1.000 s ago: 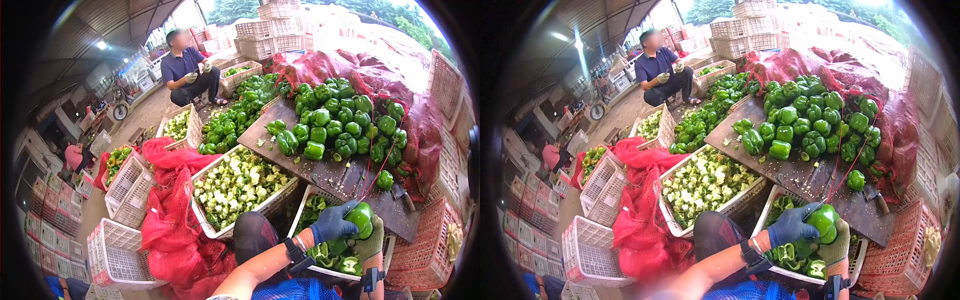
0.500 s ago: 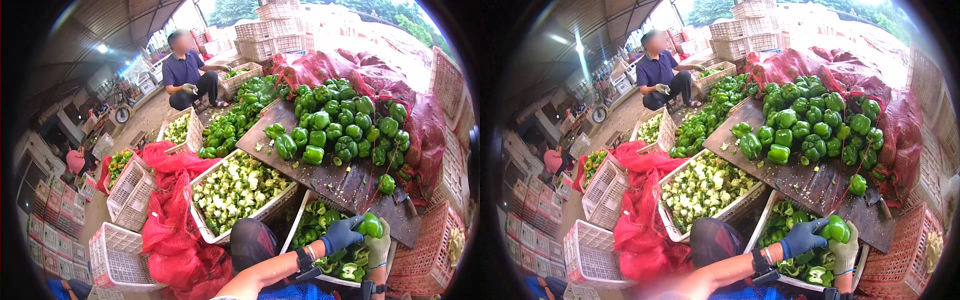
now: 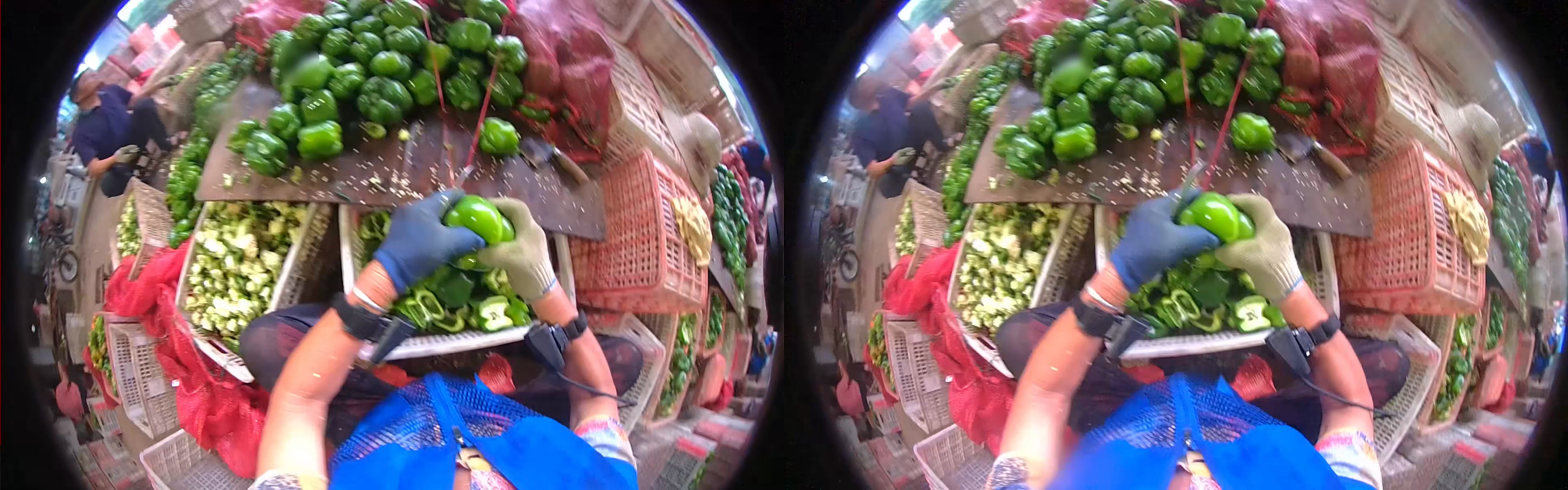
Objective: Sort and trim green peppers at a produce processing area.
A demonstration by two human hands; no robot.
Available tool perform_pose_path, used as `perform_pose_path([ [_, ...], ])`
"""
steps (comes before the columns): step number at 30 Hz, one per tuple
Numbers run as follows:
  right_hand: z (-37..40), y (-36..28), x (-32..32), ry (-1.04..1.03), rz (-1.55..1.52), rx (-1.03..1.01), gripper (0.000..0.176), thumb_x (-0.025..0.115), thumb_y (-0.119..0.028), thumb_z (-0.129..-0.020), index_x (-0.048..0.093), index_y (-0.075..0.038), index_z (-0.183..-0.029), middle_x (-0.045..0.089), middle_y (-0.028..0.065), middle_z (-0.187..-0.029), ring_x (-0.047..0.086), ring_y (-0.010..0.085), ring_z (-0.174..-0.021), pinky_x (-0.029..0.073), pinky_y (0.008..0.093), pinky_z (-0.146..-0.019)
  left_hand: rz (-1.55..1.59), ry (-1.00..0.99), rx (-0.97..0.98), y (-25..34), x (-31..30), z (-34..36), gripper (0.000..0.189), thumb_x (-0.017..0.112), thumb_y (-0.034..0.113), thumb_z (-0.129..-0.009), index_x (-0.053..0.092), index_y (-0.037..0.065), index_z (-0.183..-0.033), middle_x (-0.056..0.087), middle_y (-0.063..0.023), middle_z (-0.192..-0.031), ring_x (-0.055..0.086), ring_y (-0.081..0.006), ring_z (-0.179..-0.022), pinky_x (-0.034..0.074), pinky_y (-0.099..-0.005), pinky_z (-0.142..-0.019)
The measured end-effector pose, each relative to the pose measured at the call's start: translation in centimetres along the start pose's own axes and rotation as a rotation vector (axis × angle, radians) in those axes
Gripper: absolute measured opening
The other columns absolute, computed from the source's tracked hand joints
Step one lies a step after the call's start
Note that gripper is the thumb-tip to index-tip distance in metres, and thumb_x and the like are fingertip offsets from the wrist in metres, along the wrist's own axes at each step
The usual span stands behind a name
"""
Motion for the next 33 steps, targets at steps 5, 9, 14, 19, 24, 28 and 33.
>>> perform_pose_path([
  [5,-1.1,-0.5,-0.3,-0.130,-0.212,0.125,0.067,0.085,-0.010,-0.064,0.060,-0.003,-0.126,0.067,0.0057,-0.110,0.063,0.0139,-0.102,0.052,0.0302,-0.094,0.483,-0.091,-0.216,0.3,-1.4,-0.5,0.049,0.078,0.019,-0.076,0.070,-0.002,-0.120,0.075,-0.0085,-0.097,0.069,-0.0125,-0.084,0.056,-0.0282,-0.075],
  [9,-2.1,0.5,-0.7,-0.190,-0.491,0.129,0.057,0.070,-0.001,-0.071,0.057,0.002,-0.127,0.067,0.0099,-0.118,0.065,0.0177,-0.106,0.053,0.0314,-0.097,0.600,-0.096,-0.216,-1.4,-1.3,-0.5,0.035,0.065,0.019,-0.085,0.071,-0.002,-0.114,0.073,-0.0119,-0.108,0.072,-0.0203,-0.091,0.057,-0.0308,-0.084],
  [14,-0.9,2.0,0.6,-0.235,-1.112,0.139,0.063,0.065,-0.017,-0.080,0.051,0.004,-0.137,0.061,0.0184,-0.135,0.064,0.0282,-0.119,0.054,0.0432,-0.104,1.286,0.031,-0.317,-2.8,0.6,0.8,0.037,0.061,0.023,-0.089,0.065,-0.005,-0.113,0.074,-0.0117,-0.098,0.074,-0.0215,-0.089,0.061,-0.0347,-0.082],
  [19,2.6,3.0,-0.9,-0.092,-0.650,0.088,0.066,0.074,-0.011,-0.074,0.055,0.001,-0.136,0.066,0.0144,-0.123,0.068,0.0284,-0.105,0.057,0.0387,-0.092,1.357,0.244,-0.128,-4.2,-0.2,4.4,0.030,0.062,0.023,-0.092,0.065,0.000,-0.112,0.072,-0.0113,-0.100,0.070,-0.0206,-0.079,0.057,-0.0335,-0.075],
  [24,2.0,2.7,-1.1,-0.217,-0.467,0.250,0.069,0.071,0.001,-0.071,0.053,0.003,-0.138,0.067,0.0148,-0.118,0.068,0.0253,-0.100,0.057,0.0330,-0.088,1.071,0.229,-0.146,0.7,-4.6,6.2,0.050,0.065,0.020,-0.087,0.061,-0.004,-0.130,0.070,-0.0084,-0.103,0.067,-0.0144,-0.076,0.056,-0.0272,-0.067],
  [28,2.6,5.0,-0.9,-0.196,-0.345,0.149,0.074,0.073,-0.014,-0.078,0.046,0.006,-0.144,0.061,0.0151,-0.131,0.062,0.0244,-0.118,0.052,0.0348,-0.101,0.672,0.155,-0.087,1.0,-3.4,7.0,0.060,0.071,0.014,-0.079,0.059,0.001,-0.136,0.070,-0.0069,-0.113,0.066,-0.0129,-0.096,0.053,-0.0284,-0.087],
  [33,4.3,-2.8,3.9,-0.360,-0.671,0.156,0.066,0.068,-0.021,-0.084,0.049,0.005,-0.142,0.065,0.0120,-0.126,0.064,0.0195,-0.111,0.050,0.0320,-0.099,0.284,0.099,-0.024,3.3,-1.4,8.3,0.078,0.083,0.018,-0.067,0.057,0.003,-0.140,0.071,-0.0094,-0.116,0.066,-0.0152,-0.105,0.050,-0.0315,-0.097],
])
Point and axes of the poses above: each hand's wrist, its own z-axis away from the middle knuckle, its own x-axis out of the palm, y = z × x, the point moved 5 cm from there along -z, towards the middle knuckle
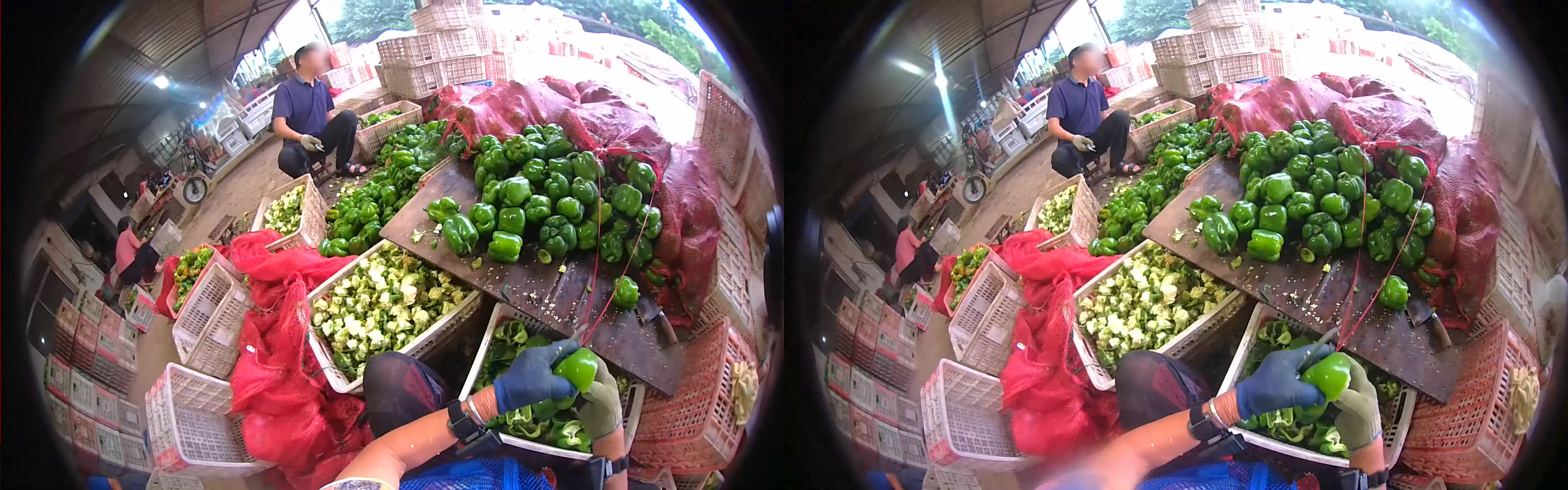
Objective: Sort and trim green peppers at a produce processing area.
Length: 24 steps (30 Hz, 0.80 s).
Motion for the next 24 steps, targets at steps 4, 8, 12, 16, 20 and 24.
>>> perform_pose_path([
  [4,0.2,-0.3,1.8,-0.038,0.008,0.082,0.055,0.071,-0.012,-0.080,0.057,0.004,-0.130,0.069,0.0107,-0.114,0.067,0.0162,-0.097,0.055,0.0296,-0.087,-0.049,-0.066,0.005,1.2,-0.8,1.6,0.077,0.082,0.019,-0.068,0.057,0.002,-0.140,0.072,-0.0120,-0.119,0.066,-0.0163,-0.107,0.050,-0.0325,-0.098],
  [8,1.0,2.4,1.4,0.037,0.047,0.124,0.043,0.075,-0.012,-0.078,0.064,0.003,-0.116,0.072,0.0081,-0.100,0.068,0.0136,-0.084,0.056,0.0287,-0.077,-0.024,-0.092,-0.072,1.2,-1.3,3.4,0.075,0.080,0.022,-0.071,0.057,0.002,-0.140,0.072,-0.0126,-0.118,0.067,-0.0165,-0.106,0.050,-0.0329,-0.097],
  [12,2.2,3.8,1.8,0.167,0.142,0.043,0.035,0.075,-0.013,-0.078,0.066,0.003,-0.108,0.071,0.0051,-0.093,0.064,0.0106,-0.080,0.054,0.0259,-0.071,-0.007,-0.021,-0.121,-0.7,-1.4,4.7,0.070,0.079,0.025,-0.075,0.059,0.003,-0.138,0.073,-0.0115,-0.115,0.068,-0.0175,-0.102,0.051,-0.0333,-0.095],
  [16,2.4,2.5,2.5,0.254,0.318,-0.069,0.022,0.072,-0.008,-0.078,0.066,0.001,-0.097,0.067,0.0033,-0.084,0.060,0.0090,-0.076,0.051,0.0251,-0.068,-0.007,-0.011,-0.163,-0.2,-1.5,4.8,0.057,0.076,0.024,-0.080,0.063,0.004,-0.132,0.073,-0.0074,-0.106,0.067,-0.0135,-0.095,0.052,-0.0316,-0.088],
  [20,2.3,1.0,2.9,0.339,0.629,-0.247,0.011,0.068,-0.001,-0.076,0.061,-0.001,-0.085,0.061,0.0019,-0.077,0.057,0.0085,-0.072,0.048,0.0265,-0.064,0.059,0.089,-0.201,-2.9,-1.1,4.6,0.053,0.076,0.023,-0.082,0.065,0.005,-0.131,0.073,-0.0055,-0.105,0.066,-0.0119,-0.092,0.053,-0.0300,-0.086],
  [24,1.8,1.1,2.2,0.385,0.706,-0.388,0.014,0.064,0.001,-0.078,0.061,0.000,-0.091,0.063,0.0042,-0.078,0.059,0.0114,-0.072,0.051,0.0288,-0.067,-0.002,0.261,-0.190,-5.6,-1.2,4.3,0.054,0.076,0.026,-0.082,0.066,0.005,-0.130,0.074,-0.0098,-0.103,0.069,-0.0152,-0.091,0.054,-0.0320,-0.086],
])
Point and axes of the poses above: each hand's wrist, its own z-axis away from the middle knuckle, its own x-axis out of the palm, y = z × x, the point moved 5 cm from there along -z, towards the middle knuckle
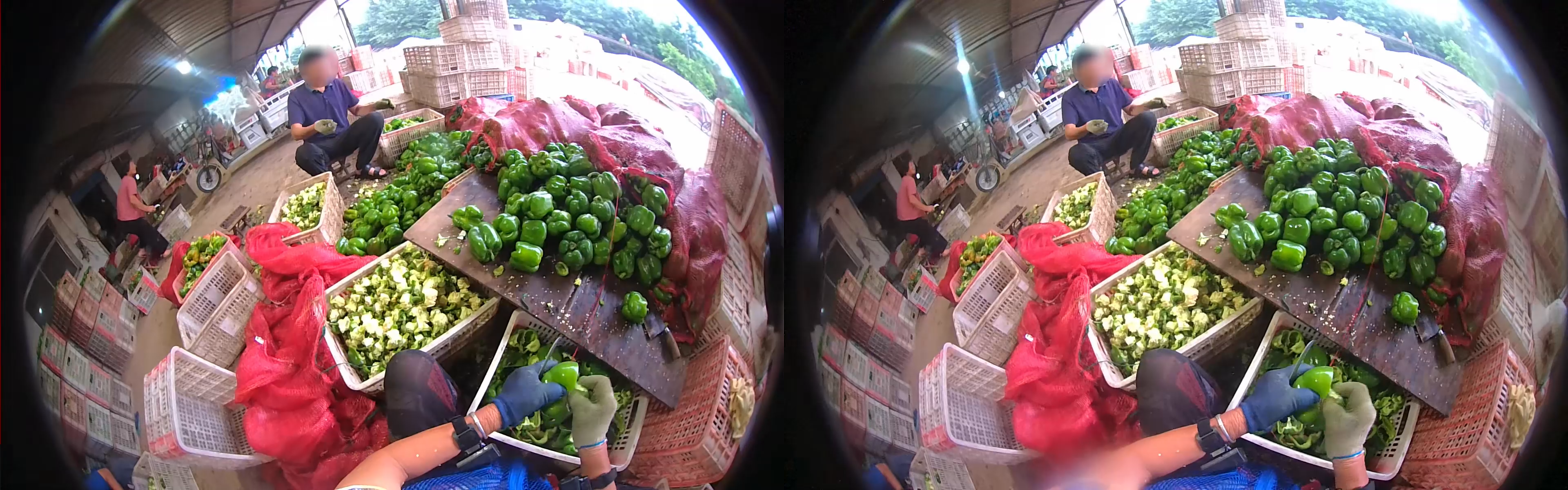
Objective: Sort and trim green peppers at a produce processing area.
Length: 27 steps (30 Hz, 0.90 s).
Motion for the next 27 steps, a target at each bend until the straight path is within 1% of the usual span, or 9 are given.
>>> perform_pose_path([
  [3,-1.2,2.4,-1.5,0.007,-0.254,0.301,0.024,0.067,0.001,-0.078,0.062,0.002,-0.102,0.066,0.0085,-0.085,0.064,0.0179,-0.080,0.054,0.0312,-0.075,0.179,0.035,-0.009,-0.6,-1.2,-0.5,0.053,0.075,0.024,-0.084,0.065,0.002,-0.131,0.074,-0.0103,-0.106,0.069,-0.0158,-0.092,0.055,-0.0319,-0.087],
  [5,-1.9,2.5,-2.9,0.077,0.497,-0.201,0.048,0.071,0.000,-0.076,0.060,0.003,-0.123,0.066,0.0091,-0.104,0.064,0.0190,-0.092,0.054,0.0325,-0.083,0.363,0.006,-0.031,0.1,-2.1,-0.4,0.050,0.074,0.018,-0.087,0.063,0.001,-0.133,0.073,-0.0072,-0.111,0.068,-0.0138,-0.095,0.055,-0.0300,-0.088],
  [7,-2.7,2.9,-2.6,-0.056,0.446,-0.187,0.061,0.075,-0.004,-0.075,0.056,0.003,-0.133,0.066,0.0099,-0.113,0.064,0.0199,-0.098,0.054,0.0336,-0.088,0.343,-0.075,-0.006,1.5,-1.8,-0.5,0.057,0.074,0.013,-0.085,0.059,0.000,-0.138,0.071,-0.0072,-0.113,0.067,-0.0130,-0.097,0.055,-0.0293,-0.087],
  [9,-1.4,4.4,-0.9,-0.396,-0.341,0.331,0.069,0.078,-0.008,-0.074,0.053,0.003,-0.137,0.067,0.0109,-0.118,0.066,0.0219,-0.102,0.054,0.0349,-0.091,0.379,-0.243,0.005,1.5,-0.6,-0.7,0.064,0.075,0.010,-0.081,0.056,0.000,-0.142,0.070,-0.0068,-0.115,0.065,-0.0117,-0.101,0.054,-0.0287,-0.089],
  [13,0.6,2.4,2.0,-0.585,-0.866,0.534,0.059,0.073,-0.011,-0.076,0.057,0.004,-0.131,0.068,0.0144,-0.118,0.071,0.0261,-0.099,0.060,0.0406,-0.089,0.476,-0.435,-0.062,2.9,1.4,0.0,0.064,0.075,0.008,-0.079,0.057,0.000,-0.140,0.069,-0.0057,-0.119,0.063,-0.0121,-0.105,0.050,-0.0279,-0.096],
  [19,0.9,2.6,1.7,-0.596,-0.558,0.491,0.060,0.071,-0.008,-0.074,0.057,0.003,-0.131,0.069,0.0104,-0.112,0.069,0.0202,-0.094,0.057,0.0342,-0.085,0.098,-0.324,-0.064,2.4,0.5,0.5,0.067,0.077,0.023,-0.080,0.058,0.005,-0.142,0.073,-0.0081,-0.114,0.067,-0.0124,-0.099,0.053,-0.0294,-0.091],
  [20,0.8,2.2,1.5,-0.570,-0.527,0.468,0.058,0.071,-0.008,-0.075,0.058,0.003,-0.130,0.069,0.0099,-0.110,0.068,0.0186,-0.093,0.057,0.0334,-0.084,-0.251,-0.306,-0.015,2.7,-0.1,0.3,0.068,0.076,0.030,-0.082,0.057,0.010,-0.145,0.074,-0.0144,-0.113,0.071,-0.0211,-0.098,0.054,-0.0329,-0.090],
  [23,0.7,3.8,1.4,-0.466,-0.409,0.447,0.047,0.072,-0.014,-0.079,0.064,0.002,-0.122,0.071,0.0059,-0.098,0.067,0.0139,-0.082,0.057,0.0293,-0.075,-0.409,-0.199,0.114,1.9,0.0,0.5,0.074,0.076,0.038,-0.083,0.052,0.015,-0.149,0.070,-0.0232,-0.119,0.070,-0.0369,-0.107,0.054,-0.0414,-0.092],
  [27,1.4,5.5,2.3,-0.429,-0.439,0.418,0.049,0.079,-0.016,-0.081,0.064,0.001,-0.124,0.072,0.0069,-0.102,0.068,0.0143,-0.085,0.058,0.0299,-0.073,-0.474,-0.183,0.108,1.9,0.4,0.6,0.085,0.076,0.051,-0.083,0.046,0.009,-0.151,0.066,-0.0266,-0.127,0.067,-0.0389,-0.113,0.053,-0.0425,-0.094],
])
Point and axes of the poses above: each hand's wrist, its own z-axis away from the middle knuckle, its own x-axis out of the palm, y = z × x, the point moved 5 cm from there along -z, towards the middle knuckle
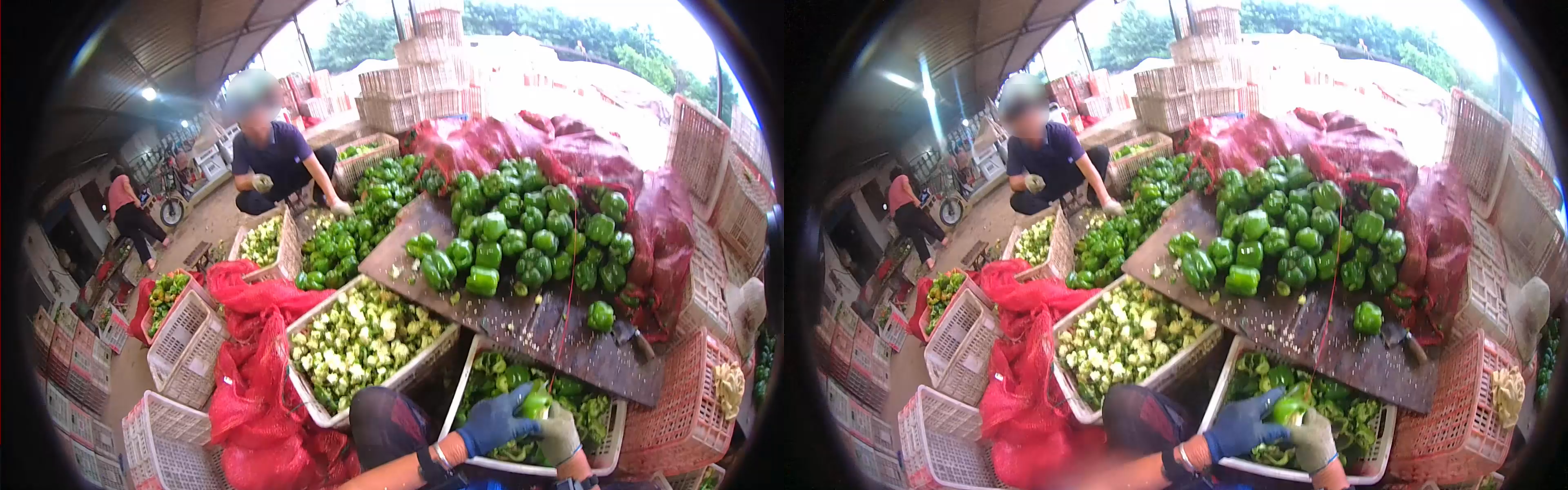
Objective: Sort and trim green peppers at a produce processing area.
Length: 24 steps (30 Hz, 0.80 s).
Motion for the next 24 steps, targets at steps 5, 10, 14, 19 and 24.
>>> perform_pose_path([
  [5,0.2,-1.6,1.7,0.052,-0.061,0.122,0.042,0.072,-0.007,-0.076,0.065,0.000,-0.117,0.071,0.0042,-0.096,0.067,0.0144,-0.079,0.056,0.0288,-0.071,-0.093,0.097,-0.053,-0.2,0.1,0.3,0.075,0.069,0.053,-0.087,0.053,0.007,-0.144,0.072,-0.0238,-0.106,0.071,-0.0400,-0.097,0.055,-0.0470,-0.084],
  [10,0.8,-1.0,1.7,0.073,-0.068,0.096,0.041,0.073,-0.008,-0.073,0.065,0.002,-0.112,0.069,0.0058,-0.093,0.065,0.0144,-0.075,0.055,0.0301,-0.066,-0.063,0.207,-0.135,-1.4,-0.1,0.0,0.062,0.067,0.049,-0.089,0.060,0.009,-0.136,0.074,-0.0216,-0.098,0.071,-0.0404,-0.091,0.056,-0.0484,-0.080],
  [14,1.4,-2.4,2.1,0.067,-0.182,0.119,0.042,0.069,-0.006,-0.074,0.064,0.006,-0.114,0.069,0.0089,-0.094,0.067,0.0173,-0.073,0.058,0.0319,-0.058,0.062,0.258,-0.142,-3.0,0.2,-1.0,0.050,0.065,0.043,-0.090,0.066,0.007,-0.125,0.073,-0.0230,-0.098,0.070,-0.0418,-0.091,0.055,-0.0480,-0.080],
  [19,1.1,-3.6,2.6,0.095,-0.597,-0.039,0.053,0.063,-0.020,-0.079,0.057,0.008,-0.124,0.070,0.0165,-0.096,0.070,0.0251,-0.069,0.058,0.0326,-0.054,0.406,0.225,-0.263,-7.6,1.3,-3.6,0.038,0.065,0.037,-0.089,0.071,0.002,-0.103,0.072,-0.0241,-0.090,0.070,-0.0382,-0.083,0.053,-0.0447,-0.076],
  [24,-0.7,-3.7,1.5,0.073,-0.658,-0.016,0.062,0.063,-0.053,-0.090,0.059,-0.006,-0.130,0.069,0.0121,-0.092,0.068,0.0278,-0.075,0.055,0.0383,-0.055,0.228,0.307,-0.311,-12.1,4.3,-3.6,0.041,0.068,0.041,-0.088,0.072,0.002,-0.099,0.073,-0.0182,-0.084,0.070,-0.0312,-0.078,0.052,-0.0428,-0.074],
])
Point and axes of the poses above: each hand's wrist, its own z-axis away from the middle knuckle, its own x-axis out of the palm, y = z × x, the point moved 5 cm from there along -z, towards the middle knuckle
